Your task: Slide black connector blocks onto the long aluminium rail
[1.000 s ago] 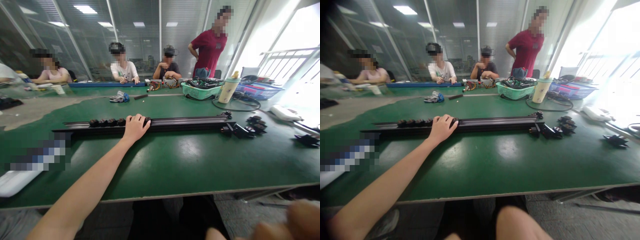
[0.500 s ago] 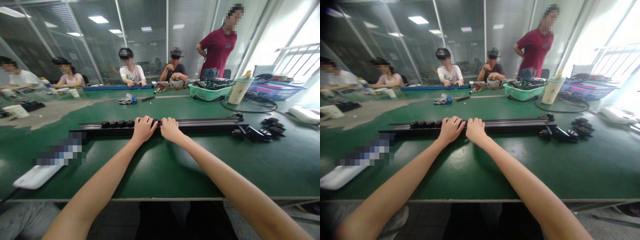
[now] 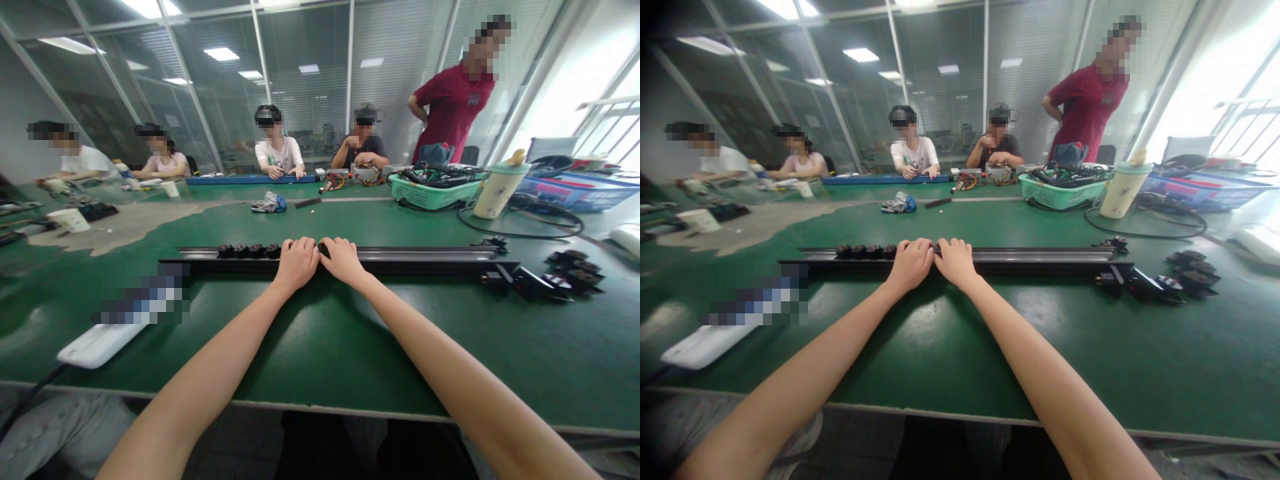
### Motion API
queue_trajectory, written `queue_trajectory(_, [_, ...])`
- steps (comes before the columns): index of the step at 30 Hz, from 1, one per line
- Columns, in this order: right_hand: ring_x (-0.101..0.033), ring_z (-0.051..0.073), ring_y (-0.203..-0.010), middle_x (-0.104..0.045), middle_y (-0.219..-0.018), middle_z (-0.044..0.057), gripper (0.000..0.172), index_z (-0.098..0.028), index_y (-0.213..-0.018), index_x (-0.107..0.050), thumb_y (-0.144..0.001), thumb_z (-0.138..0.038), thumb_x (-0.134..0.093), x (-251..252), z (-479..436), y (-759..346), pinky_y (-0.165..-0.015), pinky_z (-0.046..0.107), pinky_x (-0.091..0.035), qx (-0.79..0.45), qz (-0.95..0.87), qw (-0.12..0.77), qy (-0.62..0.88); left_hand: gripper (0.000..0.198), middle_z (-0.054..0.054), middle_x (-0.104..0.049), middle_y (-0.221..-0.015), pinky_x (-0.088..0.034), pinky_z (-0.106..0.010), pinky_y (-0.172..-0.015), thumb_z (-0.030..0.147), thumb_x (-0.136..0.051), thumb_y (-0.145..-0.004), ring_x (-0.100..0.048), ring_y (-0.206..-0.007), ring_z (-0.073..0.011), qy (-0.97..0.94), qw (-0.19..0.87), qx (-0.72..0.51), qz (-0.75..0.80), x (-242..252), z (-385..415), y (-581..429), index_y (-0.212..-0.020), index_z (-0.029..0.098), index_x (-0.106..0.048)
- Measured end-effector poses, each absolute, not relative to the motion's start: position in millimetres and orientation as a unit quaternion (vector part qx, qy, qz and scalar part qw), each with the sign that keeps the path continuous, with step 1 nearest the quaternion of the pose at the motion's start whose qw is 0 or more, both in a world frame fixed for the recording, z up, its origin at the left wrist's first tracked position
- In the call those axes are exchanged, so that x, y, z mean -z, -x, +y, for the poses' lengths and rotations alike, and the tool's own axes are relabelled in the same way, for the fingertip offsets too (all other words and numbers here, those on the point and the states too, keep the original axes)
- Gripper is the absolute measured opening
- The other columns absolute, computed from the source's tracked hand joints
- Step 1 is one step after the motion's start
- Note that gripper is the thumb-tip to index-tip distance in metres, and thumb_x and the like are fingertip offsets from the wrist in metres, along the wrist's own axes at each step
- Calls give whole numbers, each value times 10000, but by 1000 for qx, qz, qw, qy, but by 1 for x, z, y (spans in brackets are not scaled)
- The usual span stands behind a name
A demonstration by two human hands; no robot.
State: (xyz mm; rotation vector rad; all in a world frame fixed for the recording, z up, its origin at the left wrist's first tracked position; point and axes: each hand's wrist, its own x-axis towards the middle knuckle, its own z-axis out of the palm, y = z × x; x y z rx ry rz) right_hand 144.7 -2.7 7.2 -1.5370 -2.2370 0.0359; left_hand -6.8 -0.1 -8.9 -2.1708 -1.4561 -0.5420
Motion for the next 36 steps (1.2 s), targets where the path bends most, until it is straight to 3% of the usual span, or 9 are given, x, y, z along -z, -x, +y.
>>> queue_trajectory(14, [-600, 275, -1150, -694, -1231, 99, 407, -264, -1321, -644, -1013, -473, -480, -11, 5, -147, -958, 412, -351, -81, -789, 230, 564, 391, -123, -705, -1090, -344, -447, -964, 264, -262, -1064, -622, -1049, -264, 791, 245, 203, -523, 12, 4, 10, -1086, 163, -639])
queue_trajectory(36, [-540, 293, -1189, -661, -1256, 125, 357, -214, -1273, -625, -1019, -375, -432, -9, -3, -143, -995, 455, -318, -43, -794, 230, 561, 359, -127, -704, -1089, -346, -441, -966, 219, -289, -1040, -635, -1043, -261, 793, 231, 205, -525, 10, 3, 10, -1103, 177, -640])
